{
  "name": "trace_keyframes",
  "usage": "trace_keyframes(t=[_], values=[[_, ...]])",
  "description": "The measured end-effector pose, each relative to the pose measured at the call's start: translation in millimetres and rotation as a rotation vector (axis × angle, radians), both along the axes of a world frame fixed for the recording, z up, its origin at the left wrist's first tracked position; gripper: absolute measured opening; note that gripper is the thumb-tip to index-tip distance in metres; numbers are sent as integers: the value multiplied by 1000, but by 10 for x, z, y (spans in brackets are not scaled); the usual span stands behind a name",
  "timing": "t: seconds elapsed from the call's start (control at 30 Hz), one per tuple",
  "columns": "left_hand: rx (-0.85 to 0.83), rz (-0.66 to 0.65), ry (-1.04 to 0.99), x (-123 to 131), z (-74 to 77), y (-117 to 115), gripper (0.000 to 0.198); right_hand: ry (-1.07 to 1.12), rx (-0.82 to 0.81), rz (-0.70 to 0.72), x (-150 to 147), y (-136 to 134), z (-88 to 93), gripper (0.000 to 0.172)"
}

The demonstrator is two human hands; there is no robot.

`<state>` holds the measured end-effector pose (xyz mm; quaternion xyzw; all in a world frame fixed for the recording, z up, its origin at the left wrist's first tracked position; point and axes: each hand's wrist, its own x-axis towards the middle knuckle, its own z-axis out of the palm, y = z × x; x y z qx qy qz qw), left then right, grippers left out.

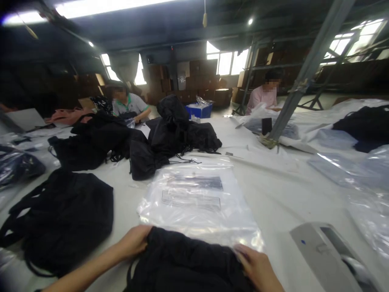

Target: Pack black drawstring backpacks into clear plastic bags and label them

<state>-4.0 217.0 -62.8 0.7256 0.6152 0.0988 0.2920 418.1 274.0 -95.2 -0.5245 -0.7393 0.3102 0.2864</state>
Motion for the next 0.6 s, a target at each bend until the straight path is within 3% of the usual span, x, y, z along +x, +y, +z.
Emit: trace_keyframes(t=[0.07, 0.13, 0.2, 0.33, 0.43, 0.53, 0.6], values=[[-30, 25, -166, 29, 16, -115, 25, 49, -236, -65, -86, -171, 247, 48], [-70, 33, -299, 50, 21, -214, 37, 247, -506, -134, -183, -314, 452, 56], [-121, 46, -440, 79, 10, -301, 46, 432, -666, -145, -263, -430, 578, 61], [-347, 189, -834, 179, -101, -474, 50, 439, -620, -57, -280, -605, 569, 52], [-451, 271, -904, 213, -219, -543, 58, 318, -599, -65, -194, -641, 480, 50], [-365, 362, -900, 145, -251, -520, 68, 215, -616, -99, -124, -601, 474, 54], [-216, 426, -847, 72, -216, -454, 62, 142, -532, -134, -119, -557, 492, 55]])
